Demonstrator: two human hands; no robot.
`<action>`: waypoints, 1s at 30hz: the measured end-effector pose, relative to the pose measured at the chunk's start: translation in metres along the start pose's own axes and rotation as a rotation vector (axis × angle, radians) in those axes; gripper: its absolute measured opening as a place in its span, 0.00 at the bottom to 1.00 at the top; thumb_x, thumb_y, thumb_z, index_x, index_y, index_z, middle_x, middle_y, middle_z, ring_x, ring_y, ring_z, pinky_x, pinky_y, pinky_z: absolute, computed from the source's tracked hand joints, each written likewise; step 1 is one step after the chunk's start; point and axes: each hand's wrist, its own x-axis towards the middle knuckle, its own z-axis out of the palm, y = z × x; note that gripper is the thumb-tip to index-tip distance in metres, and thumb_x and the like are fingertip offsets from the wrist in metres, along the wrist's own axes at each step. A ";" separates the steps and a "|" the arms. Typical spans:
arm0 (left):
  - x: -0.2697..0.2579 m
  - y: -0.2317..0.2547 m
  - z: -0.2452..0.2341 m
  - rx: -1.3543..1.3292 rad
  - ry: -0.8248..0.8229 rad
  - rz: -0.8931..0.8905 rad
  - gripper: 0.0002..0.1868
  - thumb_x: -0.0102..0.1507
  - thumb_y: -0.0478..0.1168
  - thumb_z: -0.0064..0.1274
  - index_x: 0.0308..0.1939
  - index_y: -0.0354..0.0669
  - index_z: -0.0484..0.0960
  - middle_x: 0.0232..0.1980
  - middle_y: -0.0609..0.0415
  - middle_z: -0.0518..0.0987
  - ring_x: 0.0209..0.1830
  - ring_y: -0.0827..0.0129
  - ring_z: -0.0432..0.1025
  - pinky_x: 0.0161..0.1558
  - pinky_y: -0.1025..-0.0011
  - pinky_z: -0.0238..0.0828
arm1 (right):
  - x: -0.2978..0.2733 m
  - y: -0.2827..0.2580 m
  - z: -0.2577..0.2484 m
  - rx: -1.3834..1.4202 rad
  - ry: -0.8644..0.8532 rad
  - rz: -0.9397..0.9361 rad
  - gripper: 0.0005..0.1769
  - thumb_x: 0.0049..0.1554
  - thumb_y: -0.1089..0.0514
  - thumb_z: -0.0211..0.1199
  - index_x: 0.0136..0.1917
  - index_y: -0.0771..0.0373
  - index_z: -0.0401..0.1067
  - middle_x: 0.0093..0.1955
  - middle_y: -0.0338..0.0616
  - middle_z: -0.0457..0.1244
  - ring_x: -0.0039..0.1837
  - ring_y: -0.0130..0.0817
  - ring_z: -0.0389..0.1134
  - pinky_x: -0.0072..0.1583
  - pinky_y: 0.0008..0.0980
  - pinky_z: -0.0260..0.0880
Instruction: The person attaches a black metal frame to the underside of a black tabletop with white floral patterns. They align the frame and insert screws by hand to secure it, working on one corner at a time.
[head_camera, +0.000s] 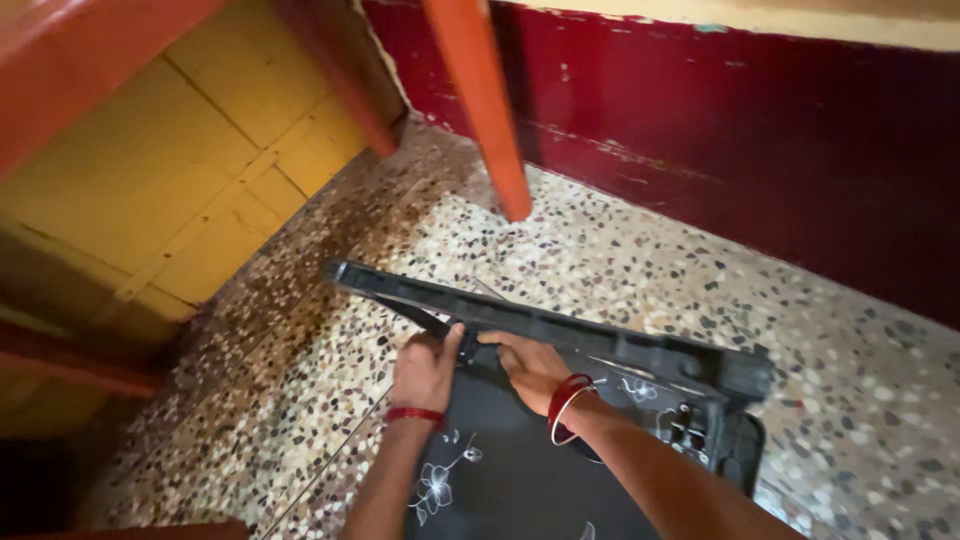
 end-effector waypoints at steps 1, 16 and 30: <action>0.004 -0.004 -0.001 -0.004 -0.040 0.006 0.31 0.68 0.61 0.47 0.35 0.33 0.85 0.36 0.33 0.82 0.39 0.41 0.78 0.44 0.51 0.72 | -0.003 0.000 -0.001 0.042 -0.042 0.083 0.24 0.62 0.51 0.45 0.68 0.49 0.71 0.57 0.51 0.70 0.60 0.50 0.70 0.63 0.42 0.66; 0.069 -0.082 0.007 0.582 -0.307 0.715 0.14 0.63 0.48 0.52 0.47 0.48 0.86 0.51 0.43 0.84 0.52 0.48 0.79 0.55 0.58 0.72 | 0.020 0.043 0.040 -0.126 -0.011 0.051 0.20 0.64 0.52 0.44 0.61 0.48 0.75 0.60 0.49 0.69 0.59 0.45 0.70 0.62 0.42 0.67; 0.057 -0.058 0.010 0.011 -0.280 0.302 0.27 0.57 0.56 0.63 0.53 0.43 0.85 0.58 0.45 0.84 0.58 0.54 0.76 0.57 0.62 0.70 | 0.024 0.026 0.048 -0.259 0.285 -0.008 0.30 0.62 0.31 0.47 0.62 0.51 0.76 0.63 0.48 0.68 0.63 0.51 0.69 0.63 0.44 0.65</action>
